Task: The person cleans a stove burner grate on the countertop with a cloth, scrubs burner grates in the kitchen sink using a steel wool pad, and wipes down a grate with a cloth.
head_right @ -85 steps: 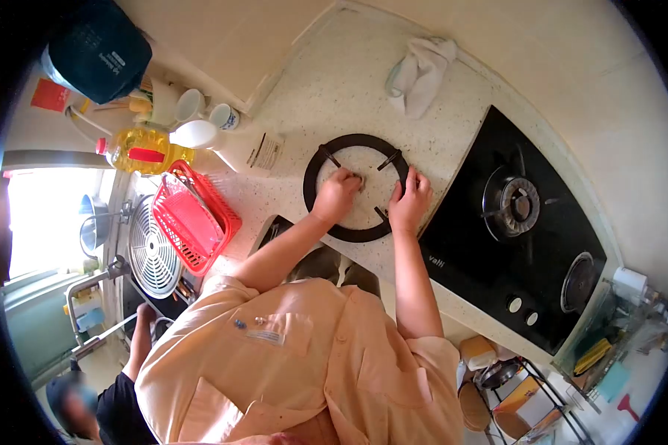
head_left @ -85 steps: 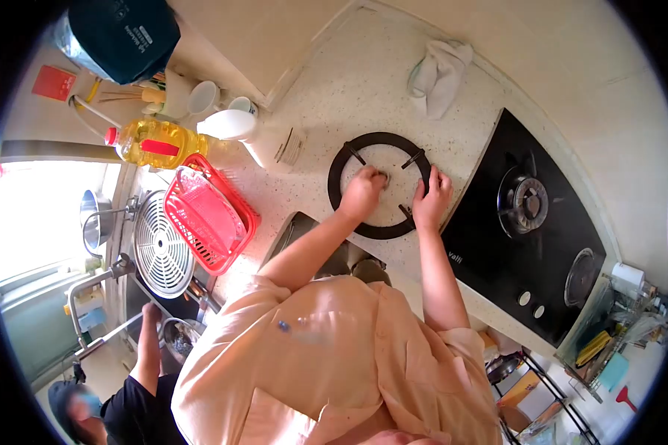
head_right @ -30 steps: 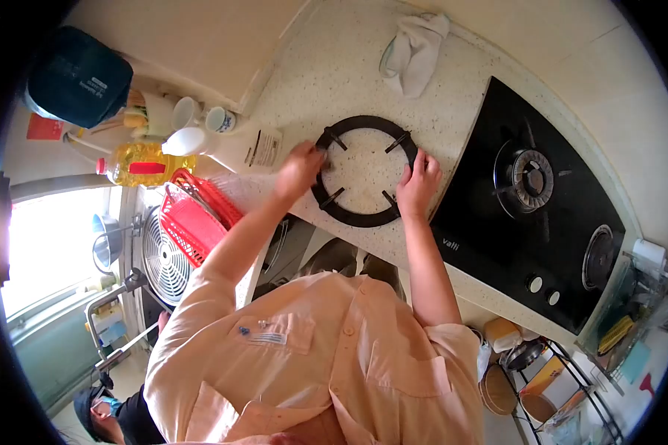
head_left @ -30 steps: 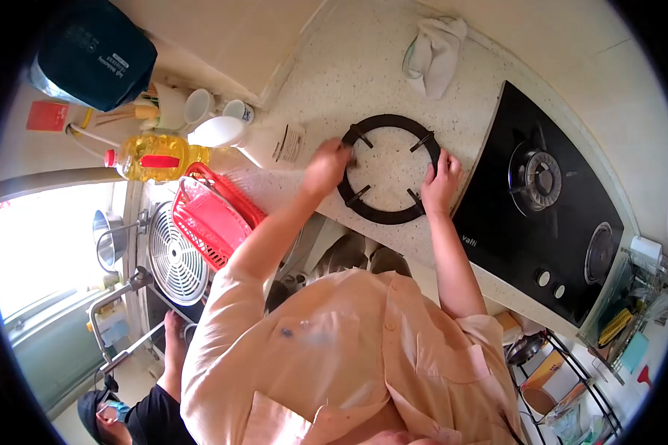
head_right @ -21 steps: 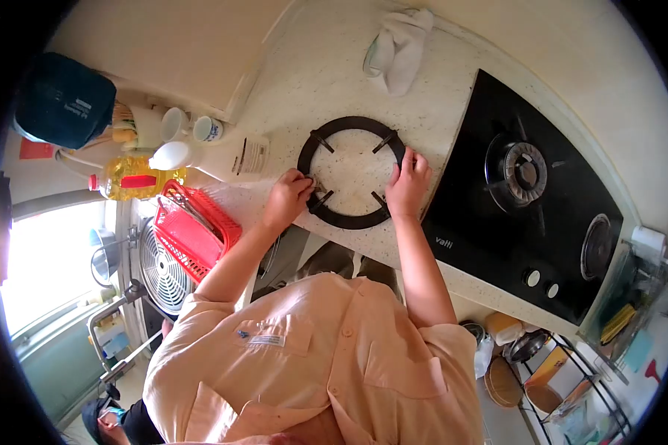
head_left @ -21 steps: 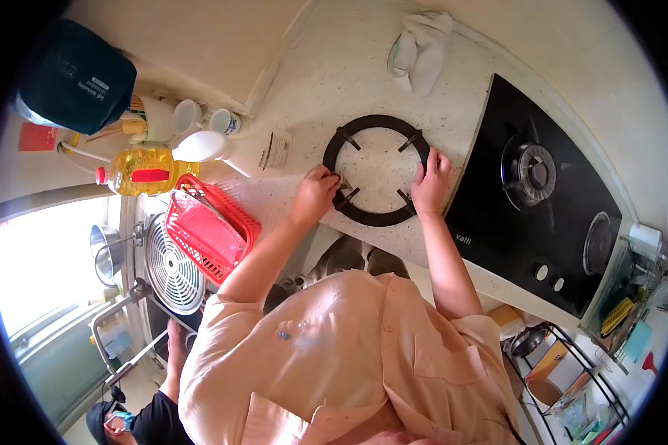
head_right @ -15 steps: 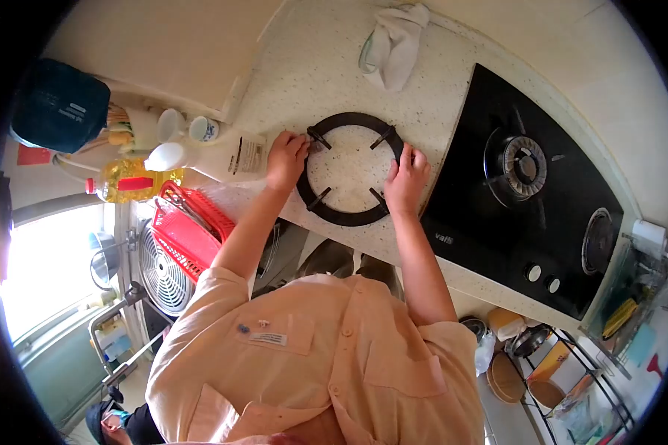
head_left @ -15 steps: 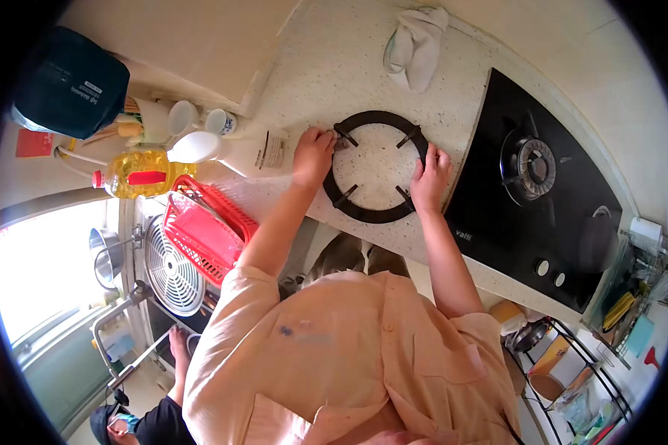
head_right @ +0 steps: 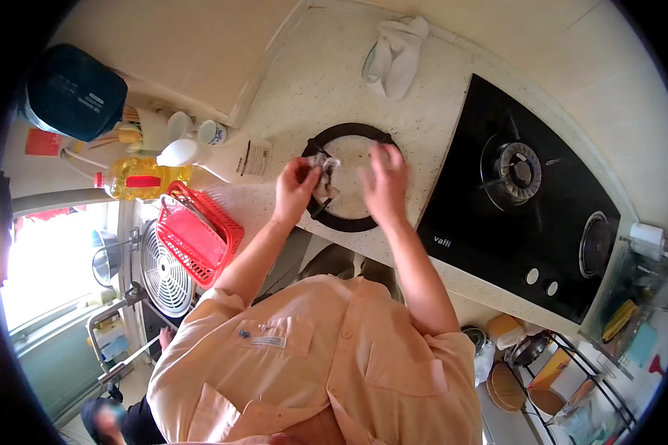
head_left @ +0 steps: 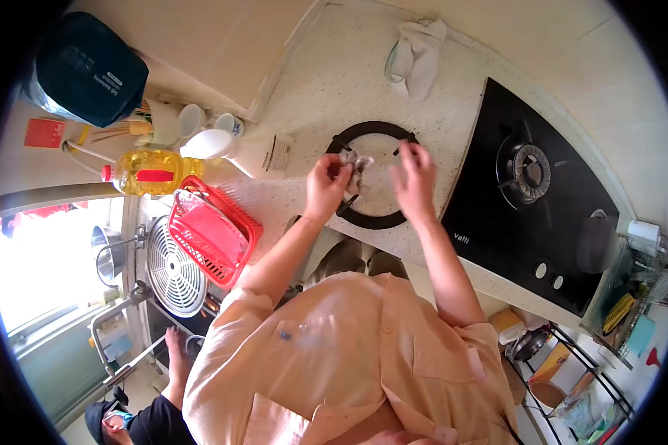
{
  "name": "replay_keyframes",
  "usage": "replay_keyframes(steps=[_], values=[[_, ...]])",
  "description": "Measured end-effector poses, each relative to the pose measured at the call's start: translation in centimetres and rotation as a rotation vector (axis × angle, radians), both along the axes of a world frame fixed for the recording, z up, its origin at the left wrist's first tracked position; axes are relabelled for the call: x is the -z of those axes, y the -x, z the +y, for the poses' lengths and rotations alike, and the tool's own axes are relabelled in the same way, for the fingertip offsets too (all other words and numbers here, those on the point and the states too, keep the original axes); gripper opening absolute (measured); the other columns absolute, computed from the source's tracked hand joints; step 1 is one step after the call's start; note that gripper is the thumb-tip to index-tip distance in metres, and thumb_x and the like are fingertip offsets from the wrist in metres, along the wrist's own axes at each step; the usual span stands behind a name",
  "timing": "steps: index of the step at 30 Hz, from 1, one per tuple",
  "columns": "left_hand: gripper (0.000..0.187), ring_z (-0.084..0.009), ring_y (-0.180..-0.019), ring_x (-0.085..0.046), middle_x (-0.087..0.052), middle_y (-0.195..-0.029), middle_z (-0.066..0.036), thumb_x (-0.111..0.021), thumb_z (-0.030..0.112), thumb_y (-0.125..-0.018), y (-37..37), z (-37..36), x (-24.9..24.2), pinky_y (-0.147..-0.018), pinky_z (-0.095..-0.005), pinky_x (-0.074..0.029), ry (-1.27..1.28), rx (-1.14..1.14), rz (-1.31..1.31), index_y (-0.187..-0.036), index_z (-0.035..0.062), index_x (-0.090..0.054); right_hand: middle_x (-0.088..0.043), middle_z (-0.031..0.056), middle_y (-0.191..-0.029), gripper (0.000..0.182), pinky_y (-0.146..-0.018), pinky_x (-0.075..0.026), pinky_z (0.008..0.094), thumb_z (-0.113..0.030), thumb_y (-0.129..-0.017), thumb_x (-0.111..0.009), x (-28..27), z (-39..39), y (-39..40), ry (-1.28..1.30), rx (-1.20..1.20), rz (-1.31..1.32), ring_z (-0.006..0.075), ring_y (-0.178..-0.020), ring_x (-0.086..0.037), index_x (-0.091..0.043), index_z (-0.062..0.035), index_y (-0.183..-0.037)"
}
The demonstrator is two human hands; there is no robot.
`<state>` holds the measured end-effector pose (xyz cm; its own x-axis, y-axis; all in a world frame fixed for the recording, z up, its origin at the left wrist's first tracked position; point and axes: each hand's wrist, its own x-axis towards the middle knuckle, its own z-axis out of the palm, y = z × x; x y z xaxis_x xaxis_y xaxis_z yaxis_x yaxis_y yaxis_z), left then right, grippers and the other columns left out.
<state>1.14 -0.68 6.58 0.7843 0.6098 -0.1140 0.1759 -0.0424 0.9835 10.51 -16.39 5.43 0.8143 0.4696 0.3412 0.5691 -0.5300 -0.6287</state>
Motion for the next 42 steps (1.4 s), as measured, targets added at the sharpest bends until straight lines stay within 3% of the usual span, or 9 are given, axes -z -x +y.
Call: replay_keyframes(steps=[5,8,11,19,23,30,34,37,42], values=[[0.026,-0.0156,-0.083,-0.058,-0.059,-0.090,-0.006,-0.061,0.004,-0.082,0.2,-0.1,1.6,-0.074,-0.0284,-0.047,0.115,0.302,0.073,-0.107,-0.0023,-0.054,-0.050,0.0156,-0.109,0.033,-0.076,-0.047,0.0328,-0.017,-0.089,-0.057,2.0,3.4,3.1,-0.359,-0.096,0.746,0.0280,-0.091,-0.057,-0.052,-0.0045,-0.119],[0.035,-0.0264,-0.089,-0.056,-0.057,-0.098,-0.014,-0.063,0.003,-0.078,-0.2,1.9,1.3,-0.077,-0.0351,-0.046,-0.755,0.170,-0.002,-0.111,-0.0032,-0.055,-0.055,0.0155,-0.098,0.029,-0.070,-0.049,0.0335,-0.013,-0.085,-0.059,1.3,4.0,1.8,-0.120,-0.028,0.340,0.0291,-0.082,-0.059,-0.054,-0.0035,-0.113],[0.041,-0.0341,-0.093,-0.051,-0.054,-0.101,-0.017,-0.064,0.004,-0.074,-1.5,2.0,1.7,-0.080,-0.0396,-0.044,-0.872,-0.007,0.084,-0.113,-0.0024,-0.055,-0.058,0.0154,-0.091,0.023,-0.068,-0.048,0.0366,-0.011,-0.082,-0.061,-1.6,6.4,-1.8,-0.048,-0.017,0.260,0.0315,-0.081,-0.058,-0.057,-0.0022,-0.102],[0.041,-0.0332,-0.091,-0.049,-0.051,-0.099,-0.015,-0.066,0.007,-0.073,-2.3,3.3,5.9,-0.079,-0.0396,-0.043,-0.828,-0.048,0.045,-0.113,0.0006,-0.056,-0.054,0.0111,-0.095,0.011,-0.077,-0.045,0.0401,-0.004,-0.077,-0.056,2.4,10.4,-5.2,0.142,-0.201,0.121,0.0301,-0.094,-0.052,-0.059,-0.0062,-0.087],[0.039,-0.0331,-0.092,-0.049,-0.052,-0.099,-0.015,-0.065,0.007,-0.074,-2.2,3.4,5.8,-0.079,-0.0398,-0.043,-0.799,-0.039,0.052,-0.111,-0.0001,-0.056,-0.052,0.0107,-0.097,0.011,-0.078,-0.046,0.0397,-0.002,-0.077,-0.053,1.1,7.1,-7.9,0.436,0.118,0.068,0.0301,-0.097,-0.051,-0.058,-0.0058,-0.086],[0.038,-0.0328,-0.092,-0.050,-0.052,-0.099,-0.015,-0.064,0.008,-0.074,-2.1,3.6,5.8,-0.079,-0.0398,-0.043,-0.787,-0.021,0.058,-0.110,-0.0003,-0.056,-0.052,0.0139,-0.096,0.008,-0.075,-0.045,0.0377,-0.003,-0.077,-0.056,1.1,10.8,-3.5,-0.054,-0.142,0.422,0.0310,-0.089,-0.050,-0.058,0.0021,-0.083],[0.037,-0.0329,-0.092,-0.050,-0.052,-0.098,-0.015,-0.064,0.008,-0.074,-2.3,3.7,5.8,-0.079,-0.0398,-0.043,-0.778,-0.036,0.039,-0.109,-0.0007,-0.056,-0.052,0.0115,-0.096,0.017,-0.075,-0.045,0.0331,-0.001,-0.075,-0.056,0.4,7.5,-5.3,0.499,-0.233,0.315,0.0266,-0.094,-0.051,-0.064,-0.0043,-0.090],[0.036,-0.0329,-0.091,-0.050,-0.052,-0.098,-0.015,-0.064,0.008,-0.074,-2.1,3.5,5.7,-0.079,-0.0397,-0.043,-0.777,-0.047,0.035,-0.108,-0.0008,-0.057,-0.051,0.0121,-0.094,0.016,-0.074,-0.045,0.0312,-0.002,-0.075,-0.057,0.4,10.3,-4.8,-0.029,-0.245,0.317,0.0259,-0.092,-0.051,-0.064,-0.0035,-0.089],[0.036,-0.0330,-0.091,-0.050,-0.052,-0.098,-0.015,-0.065,0.008,-0.073,-2.3,3.6,5.9,-0.079,-0.0395,-0.043,-0.781,-0.045,0.040,-0.107,-0.0005,-0.057,-0.049,0.0129,-0.093,0.018,-0.072,-0.044,0.0346,-0.017,-0.087,-0.053,1.2,9.7,-2.7,0.117,-0.242,0.385,0.0278,-0.085,-0.052,-0.057,-0.0028,-0.097]])
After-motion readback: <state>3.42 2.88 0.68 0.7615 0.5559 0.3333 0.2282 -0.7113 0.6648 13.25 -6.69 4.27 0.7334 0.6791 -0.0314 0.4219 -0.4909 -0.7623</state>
